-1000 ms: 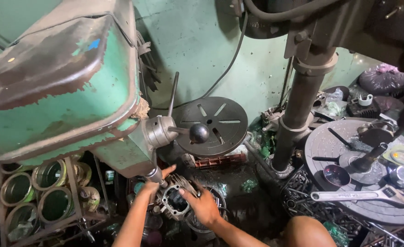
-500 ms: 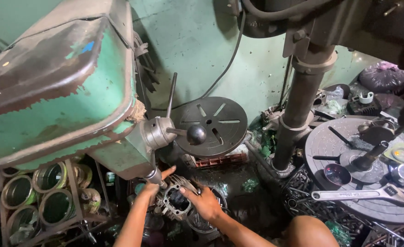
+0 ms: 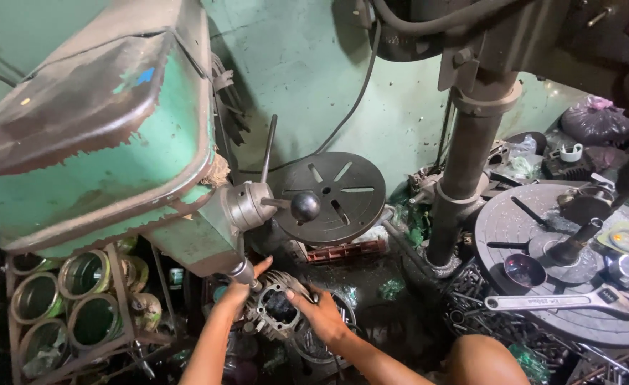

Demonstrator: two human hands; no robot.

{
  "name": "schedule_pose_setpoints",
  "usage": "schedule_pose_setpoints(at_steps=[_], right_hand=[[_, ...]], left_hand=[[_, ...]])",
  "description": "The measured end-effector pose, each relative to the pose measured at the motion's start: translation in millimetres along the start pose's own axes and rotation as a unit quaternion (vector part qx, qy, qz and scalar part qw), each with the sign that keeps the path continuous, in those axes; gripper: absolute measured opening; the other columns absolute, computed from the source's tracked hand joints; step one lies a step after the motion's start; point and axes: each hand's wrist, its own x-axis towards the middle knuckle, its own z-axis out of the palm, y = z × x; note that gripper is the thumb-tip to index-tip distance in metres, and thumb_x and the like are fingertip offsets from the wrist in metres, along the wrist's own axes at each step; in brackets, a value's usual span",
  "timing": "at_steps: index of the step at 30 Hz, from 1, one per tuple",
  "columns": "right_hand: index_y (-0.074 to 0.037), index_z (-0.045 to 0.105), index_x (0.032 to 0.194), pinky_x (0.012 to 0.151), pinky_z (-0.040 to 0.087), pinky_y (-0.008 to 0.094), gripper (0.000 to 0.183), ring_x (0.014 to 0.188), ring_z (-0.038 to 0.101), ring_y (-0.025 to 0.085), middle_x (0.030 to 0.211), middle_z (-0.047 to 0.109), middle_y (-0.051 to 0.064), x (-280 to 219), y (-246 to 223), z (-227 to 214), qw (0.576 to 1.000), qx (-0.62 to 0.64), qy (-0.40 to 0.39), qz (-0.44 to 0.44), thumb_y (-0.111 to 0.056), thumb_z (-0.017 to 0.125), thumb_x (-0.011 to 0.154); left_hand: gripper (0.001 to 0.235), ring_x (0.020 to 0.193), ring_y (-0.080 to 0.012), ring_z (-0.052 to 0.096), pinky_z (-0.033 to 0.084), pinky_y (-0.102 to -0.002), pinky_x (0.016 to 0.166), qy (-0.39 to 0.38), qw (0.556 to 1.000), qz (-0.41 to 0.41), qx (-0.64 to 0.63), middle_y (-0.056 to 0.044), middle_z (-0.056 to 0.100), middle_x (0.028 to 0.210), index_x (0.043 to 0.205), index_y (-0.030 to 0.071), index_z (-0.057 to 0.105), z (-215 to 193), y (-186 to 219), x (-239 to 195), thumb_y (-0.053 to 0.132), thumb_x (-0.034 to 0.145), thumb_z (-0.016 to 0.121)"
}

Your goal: Cleaning debris from drilled holes in a motorcycle engine cylinder block using a small manual tool at a drill press station.

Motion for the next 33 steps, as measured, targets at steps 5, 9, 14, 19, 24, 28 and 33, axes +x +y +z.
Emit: schedule_pose_setpoints(at_steps=[5,9,14,19,24,28,33], right_hand=[[-0.011,0.026,0.131,0.105,0.031,0.044,0.092,0.125,0.038,0.024,0.136,0.036,0.009,-0.6,-0.9,-1.5,0.999,-0.037,-0.014,-0.019,-0.059,0.061,0.06],[-0.009,0.025,0.133,0.106,0.029,0.044,0.094,0.128,0.035,0.025,0.138,0.034,0.01,2.8,2.8,-2.0,0.999,-0.031,-0.018,-0.022,-0.058,0.061,0.061],[-0.01,0.025,0.132,0.105,0.032,0.043,0.093,0.126,0.037,0.025,0.137,0.033,0.01,2.0,2.0,-3.8,0.999,-0.032,-0.018,-0.01,-0.058,0.061,0.061],[-0.01,0.038,0.125,0.103,0.033,0.045,0.076,0.122,0.044,0.025,0.13,0.044,0.009,-4.0,-4.3,-3.3,0.997,-0.028,-0.044,-0.063,-0.054,0.058,0.065],[-0.009,0.041,0.127,0.103,0.034,0.043,0.08,0.121,0.047,0.026,0.129,0.05,0.011,-4.4,-1.6,-3.4,0.996,-0.023,-0.041,-0.076,-0.054,0.06,0.063],[-0.008,0.024,0.133,0.106,0.03,0.044,0.093,0.127,0.036,0.025,0.138,0.032,0.011,3.0,1.4,-2.8,0.999,-0.027,-0.026,-0.021,-0.056,0.062,0.063],[-0.009,0.027,0.132,0.107,0.028,0.043,0.093,0.128,0.034,0.026,0.138,0.033,0.012,3.7,8.0,-2.6,0.997,-0.047,-0.002,-0.053,-0.059,0.06,0.062]], left_hand=[[0.067,0.137,-0.023,0.008,0.01,-0.049,0.108,0.021,0.999,-0.031,-0.022,-0.001,0.015,0.147,0.132,0.029,0.041,9.9,36.6,-40.6,0.053,0.07,0.047],[0.055,0.135,-0.0231,0.016,0.008,-0.05,0.108,0.004,0.999,0.042,-0.002,0.0,0.029,0.143,0.126,0.025,0.05,-4.4,-23.0,23.9,0.048,0.076,0.047],[0.047,0.135,-0.0191,0.018,0.006,-0.047,0.109,-0.041,0.992,0.105,0.058,0.004,0.031,0.142,0.131,0.021,0.041,-7.3,-25.9,20.2,0.034,0.088,0.03],[0.062,0.134,-0.0227,0.014,0.007,-0.048,0.109,0.003,0.999,0.054,-0.008,-0.003,0.021,0.142,0.132,0.021,0.038,-8.0,-41.6,56.1,0.044,0.075,0.044],[0.04,0.132,-0.0211,0.027,0.011,-0.046,0.109,-0.018,0.987,0.157,0.024,0.0,0.042,0.135,0.125,0.017,0.051,-6.6,-41.4,46.7,0.027,0.088,0.039],[0.062,0.134,-0.0226,0.019,0.013,-0.047,0.108,0.031,0.999,-0.012,-0.038,-0.003,0.03,0.142,0.127,0.021,0.048,9.7,22.7,-18.7,0.046,0.071,0.052],[0.044,0.13,-0.0217,0.032,0.018,-0.043,0.109,-0.079,0.98,0.18,0.008,-0.006,0.04,0.136,0.127,0.01,0.045,-12.1,-61.2,69.3,0.027,0.088,0.037]])
